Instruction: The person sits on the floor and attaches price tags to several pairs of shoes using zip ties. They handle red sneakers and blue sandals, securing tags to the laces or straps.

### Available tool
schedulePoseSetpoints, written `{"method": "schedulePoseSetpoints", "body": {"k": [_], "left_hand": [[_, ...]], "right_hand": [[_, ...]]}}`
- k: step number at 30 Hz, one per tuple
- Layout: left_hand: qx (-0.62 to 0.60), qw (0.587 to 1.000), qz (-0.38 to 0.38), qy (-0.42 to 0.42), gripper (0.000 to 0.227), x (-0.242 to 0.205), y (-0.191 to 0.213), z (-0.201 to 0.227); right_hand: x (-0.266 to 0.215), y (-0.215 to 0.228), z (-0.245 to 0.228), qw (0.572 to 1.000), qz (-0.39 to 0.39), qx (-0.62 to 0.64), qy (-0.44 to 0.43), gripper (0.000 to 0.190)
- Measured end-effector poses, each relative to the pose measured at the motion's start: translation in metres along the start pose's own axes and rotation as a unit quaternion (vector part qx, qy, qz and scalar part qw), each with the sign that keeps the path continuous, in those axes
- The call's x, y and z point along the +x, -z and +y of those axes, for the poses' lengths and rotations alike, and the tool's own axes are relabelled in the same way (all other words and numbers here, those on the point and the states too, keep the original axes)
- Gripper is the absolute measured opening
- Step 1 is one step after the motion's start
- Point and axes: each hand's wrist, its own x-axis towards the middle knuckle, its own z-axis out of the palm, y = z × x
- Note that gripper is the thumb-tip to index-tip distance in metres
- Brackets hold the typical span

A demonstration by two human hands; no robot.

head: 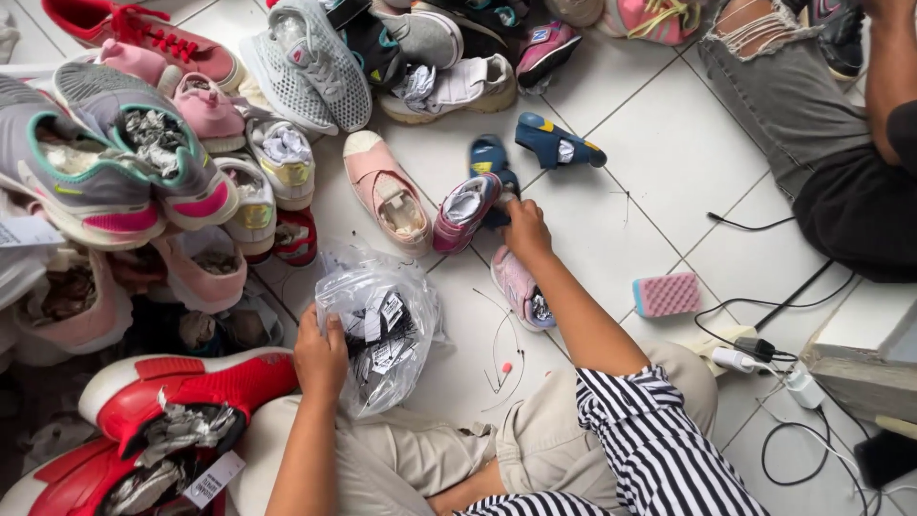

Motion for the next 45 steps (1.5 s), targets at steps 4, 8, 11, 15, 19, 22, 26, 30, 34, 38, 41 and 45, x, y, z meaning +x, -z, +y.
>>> {"method": "schedulePoseSetpoints", "body": {"k": [4, 8, 11, 15, 19, 22, 26, 30, 34, 38, 41, 45], "left_hand": [[-0.059, 0.998, 0.021, -0.013, 0.043, -0.009, 0.013, 0.007], [-0.117, 0.991, 0.035, -0.057, 0.044, -0.016, 0.02, 0.004], [-0.097, 0.98, 0.08, -0.155, 0.057, -0.026, 0.018, 0.001], [-0.046, 0.911, 0.224, -0.345, 0.05, -0.061, 0.008, 0.031], [-0.003, 0.882, 0.168, -0.441, 0.03, -0.125, -0.06, 0.027], [0.178, 0.921, -0.09, -0.336, 0.033, -0.145, -0.097, -0.01], [0.249, 0.928, -0.192, -0.202, 0.073, -0.108, -0.06, 0.012], [0.16, 0.942, -0.215, -0.2, 0.076, -0.072, -0.02, 0.068], [0.185, 0.946, -0.175, -0.202, 0.079, -0.052, -0.018, 0.081], [0.112, 0.963, -0.188, -0.156, 0.061, -0.086, -0.016, 0.079], [-0.198, 0.93, -0.304, -0.053, 0.07, -0.113, -0.02, 0.065], [-0.231, 0.919, -0.283, 0.15, 0.083, -0.118, -0.081, -0.016]], "right_hand": [[-0.021, 0.007, 0.01, 0.996, 0.045, 0.071, -0.005, 0.03], [-0.075, 0.029, 0.024, 0.995, 0.073, 0.06, 0.013, 0.03], [-0.134, 0.044, 0.02, 0.99, 0.117, 0.057, 0.052, 0.03], [-0.197, 0.039, 0.014, 0.979, 0.163, 0.084, 0.092, 0.033], [-0.248, 0.013, 0.02, 0.972, 0.173, 0.11, 0.113, 0.034], [-0.281, -0.003, 0.026, 0.972, 0.159, 0.11, 0.133, 0.036], [-0.294, -0.018, 0.028, 0.974, 0.127, 0.13, 0.133, 0.035], [-0.266, -0.03, 0.023, 0.964, 0.14, 0.151, 0.167, 0.035], [-0.241, -0.025, 0.015, 0.953, 0.174, 0.155, 0.193, 0.035], [-0.274, -0.023, 0.013, 0.932, 0.213, 0.07, 0.285, 0.032], [-0.31, -0.049, 0.006, 0.902, 0.205, 0.004, 0.379, 0.016], [-0.332, -0.053, -0.025, 0.926, -0.004, -0.009, 0.379, 0.03]]}}
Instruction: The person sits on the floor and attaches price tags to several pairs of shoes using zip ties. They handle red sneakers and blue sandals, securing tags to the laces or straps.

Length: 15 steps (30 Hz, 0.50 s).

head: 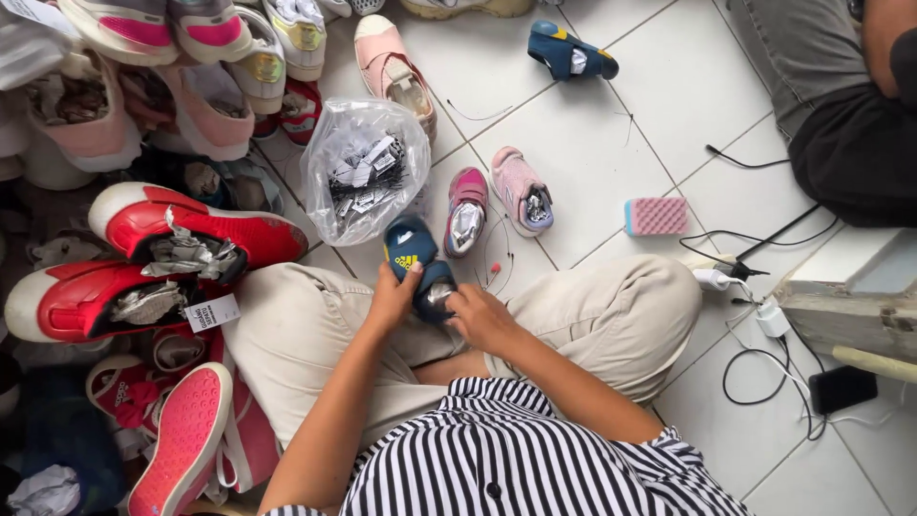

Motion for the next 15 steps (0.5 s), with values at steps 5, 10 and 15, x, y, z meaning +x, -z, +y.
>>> {"method": "schedulePoseSetpoints", "body": {"k": [5, 10, 15], "left_hand": [[0.044, 0.997, 0.058, -0.001, 0.055, 0.003, 0.003, 0.013], [0.007, 1.0, 0.013, -0.028, 0.061, -0.012, -0.005, 0.045], [-0.002, 0.999, 0.037, -0.013, 0.062, -0.013, 0.005, 0.066]], "right_hand": [[0.047, 0.032, 0.009, 0.989, -0.02, 0.048, -0.14, 0.046], [0.076, 0.028, 0.037, 0.983, 0.025, -0.138, -0.119, 0.06], [0.085, 0.004, 0.062, 0.988, 0.074, -0.065, -0.12, 0.042]]}}
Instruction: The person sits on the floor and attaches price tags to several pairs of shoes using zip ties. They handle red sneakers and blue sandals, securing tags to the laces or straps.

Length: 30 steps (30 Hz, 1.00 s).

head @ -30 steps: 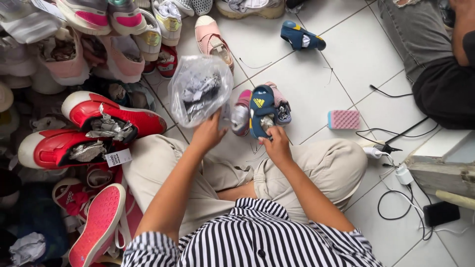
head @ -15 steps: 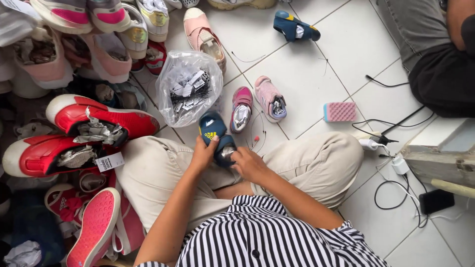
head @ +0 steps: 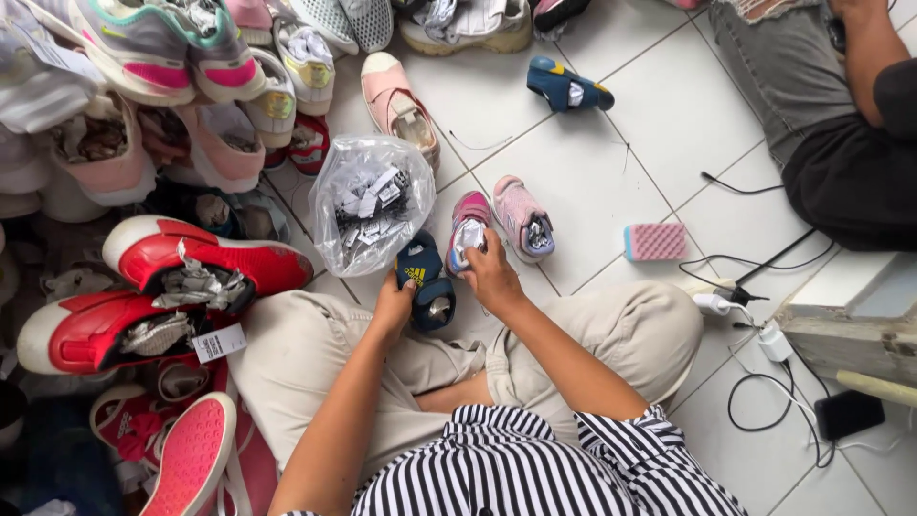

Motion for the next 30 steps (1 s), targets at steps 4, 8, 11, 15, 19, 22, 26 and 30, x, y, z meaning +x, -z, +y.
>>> {"method": "schedulePoseSetpoints", "body": {"k": [4, 8, 11, 15, 19, 22, 26, 30], "left_hand": [[0.008, 1.0, 0.016, 0.02, 0.059, 0.028, 0.0, -0.011], [0.026, 0.999, 0.019, 0.014, 0.057, 0.05, -0.005, -0.031], [0.072, 0.997, 0.034, 0.01, 0.055, 0.056, -0.003, -0.034], [0.134, 0.987, 0.079, 0.03, 0.055, 0.072, -0.019, -0.066], [0.135, 0.987, 0.09, 0.01, 0.053, 0.078, -0.03, -0.087], [0.174, 0.98, 0.092, 0.032, 0.044, 0.079, -0.032, -0.094], [0.19, 0.976, 0.067, 0.077, 0.037, 0.078, -0.031, -0.088], [0.162, 0.983, 0.085, 0.017, 0.034, 0.075, -0.029, -0.084]], "right_hand": [[0.05, -0.002, 0.033, 0.999, 0.041, 0.016, 0.017, 0.042], [0.099, 0.016, 0.054, 1.0, 0.017, 0.016, -0.017, 0.039], [0.138, 0.024, 0.084, 0.992, -0.085, 0.079, -0.045, 0.043], [0.208, 0.0, 0.204, 0.979, 0.081, 0.187, -0.005, 0.024], [0.239, 0.045, 0.227, 0.932, 0.114, -0.033, -0.341, 0.063], [0.236, 0.052, 0.222, 0.914, 0.083, -0.056, -0.393, 0.062], [0.227, 0.053, 0.217, 0.911, 0.092, -0.079, -0.394, 0.03], [0.211, 0.03, 0.251, 0.885, 0.134, 0.051, -0.442, 0.013]]}}
